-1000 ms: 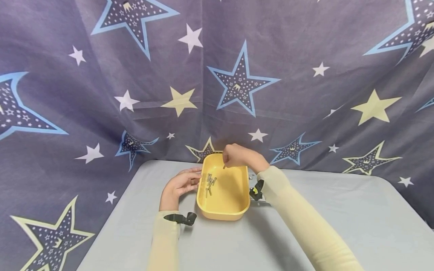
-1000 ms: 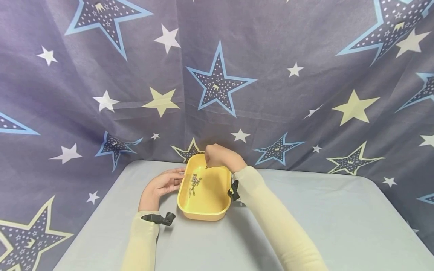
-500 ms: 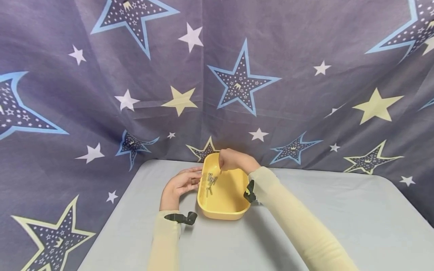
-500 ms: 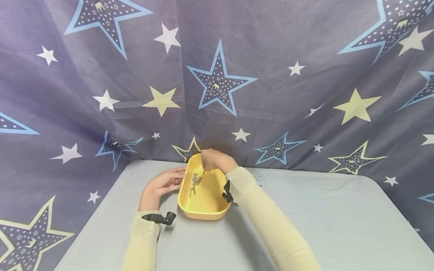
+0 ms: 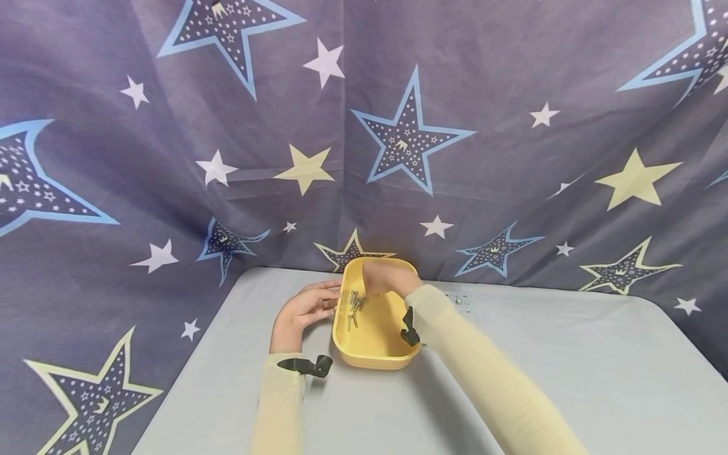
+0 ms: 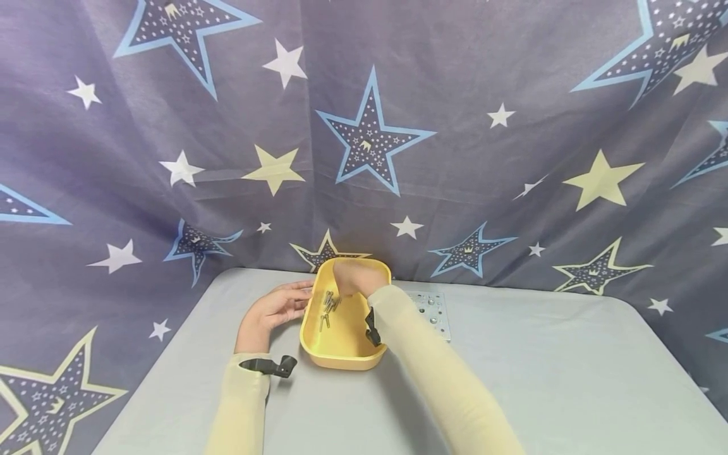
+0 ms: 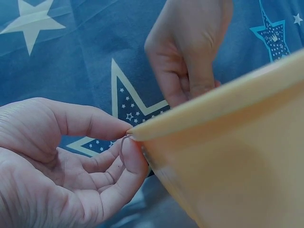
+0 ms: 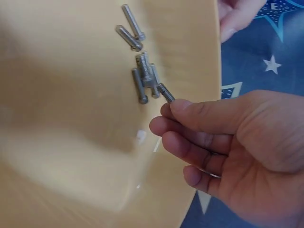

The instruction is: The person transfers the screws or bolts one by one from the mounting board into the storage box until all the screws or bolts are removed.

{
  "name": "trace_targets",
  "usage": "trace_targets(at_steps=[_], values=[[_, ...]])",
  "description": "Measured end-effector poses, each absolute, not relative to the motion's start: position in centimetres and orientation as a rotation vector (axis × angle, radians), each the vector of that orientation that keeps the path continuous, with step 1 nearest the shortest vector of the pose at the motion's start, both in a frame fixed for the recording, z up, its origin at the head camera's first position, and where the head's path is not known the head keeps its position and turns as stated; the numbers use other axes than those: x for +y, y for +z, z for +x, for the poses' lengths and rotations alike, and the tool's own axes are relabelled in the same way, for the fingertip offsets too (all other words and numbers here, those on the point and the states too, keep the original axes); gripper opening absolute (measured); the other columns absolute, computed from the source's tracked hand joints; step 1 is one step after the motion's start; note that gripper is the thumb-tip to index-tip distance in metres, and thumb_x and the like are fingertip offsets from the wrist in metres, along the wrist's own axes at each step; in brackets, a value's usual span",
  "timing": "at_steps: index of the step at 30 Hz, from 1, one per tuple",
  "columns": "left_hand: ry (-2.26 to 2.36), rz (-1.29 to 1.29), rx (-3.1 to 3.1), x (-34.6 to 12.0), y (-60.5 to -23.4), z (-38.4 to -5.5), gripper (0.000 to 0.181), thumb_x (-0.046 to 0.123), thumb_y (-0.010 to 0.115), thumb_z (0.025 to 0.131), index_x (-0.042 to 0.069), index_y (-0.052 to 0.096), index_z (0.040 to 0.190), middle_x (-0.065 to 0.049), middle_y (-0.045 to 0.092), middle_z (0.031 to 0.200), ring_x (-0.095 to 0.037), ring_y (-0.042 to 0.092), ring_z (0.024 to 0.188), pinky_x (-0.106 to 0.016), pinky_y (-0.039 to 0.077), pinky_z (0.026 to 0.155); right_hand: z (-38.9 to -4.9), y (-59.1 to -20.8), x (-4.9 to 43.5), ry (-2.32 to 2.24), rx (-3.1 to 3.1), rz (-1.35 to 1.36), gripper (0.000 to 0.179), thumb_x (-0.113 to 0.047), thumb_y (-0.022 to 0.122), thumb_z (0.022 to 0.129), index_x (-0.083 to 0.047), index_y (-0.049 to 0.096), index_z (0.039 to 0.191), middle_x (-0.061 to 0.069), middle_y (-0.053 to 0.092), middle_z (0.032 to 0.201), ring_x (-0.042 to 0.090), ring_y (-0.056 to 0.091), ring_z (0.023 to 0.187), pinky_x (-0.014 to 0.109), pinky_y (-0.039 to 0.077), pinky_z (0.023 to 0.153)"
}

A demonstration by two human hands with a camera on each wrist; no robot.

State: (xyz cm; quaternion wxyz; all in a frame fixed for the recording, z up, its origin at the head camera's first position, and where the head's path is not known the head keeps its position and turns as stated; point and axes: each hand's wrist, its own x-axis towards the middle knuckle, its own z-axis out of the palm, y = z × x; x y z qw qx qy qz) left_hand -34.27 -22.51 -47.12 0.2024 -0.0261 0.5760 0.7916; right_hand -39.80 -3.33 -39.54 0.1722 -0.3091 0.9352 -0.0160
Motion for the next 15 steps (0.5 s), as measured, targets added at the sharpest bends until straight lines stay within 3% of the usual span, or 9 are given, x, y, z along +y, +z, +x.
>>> trace_targets(at_steps=[7, 15], values=[[2.212, -0.091, 1.611, -22.6, -47.1, -34.2, 0.059, -0.003, 0.052, 0.1, -0.008, 0.031, 0.154, -0.004, 0.072, 0.102, -0.011, 0.068, 0.087, -0.025, 0.059, 0.079, -39.3, -40.6, -4.0, -0.002, 2.646, -0.934, 0.047, 0.008, 0.065, 0.077, -0.017, 0.034, 0.052, -0.006, 0.032, 0.05, 0.009, 0.027, 0.047, 0.023, 0.023, 0.043], [2.219, -0.074, 1.604, -22.6, -47.5, -34.4, 0.059, -0.003, 0.051, 0.1, -0.009, 0.029, 0.155, -0.006, 0.071, 0.106, -0.011, 0.068, 0.088, -0.025, 0.059, 0.079, -39.2, -41.3, -4.6, 0.107, 2.624, -0.854, 0.043, 0.006, 0.067, 0.077, -0.017, 0.04, 0.052, -0.004, 0.037, 0.05, 0.01, 0.031, 0.049, 0.02, 0.028, 0.044]])
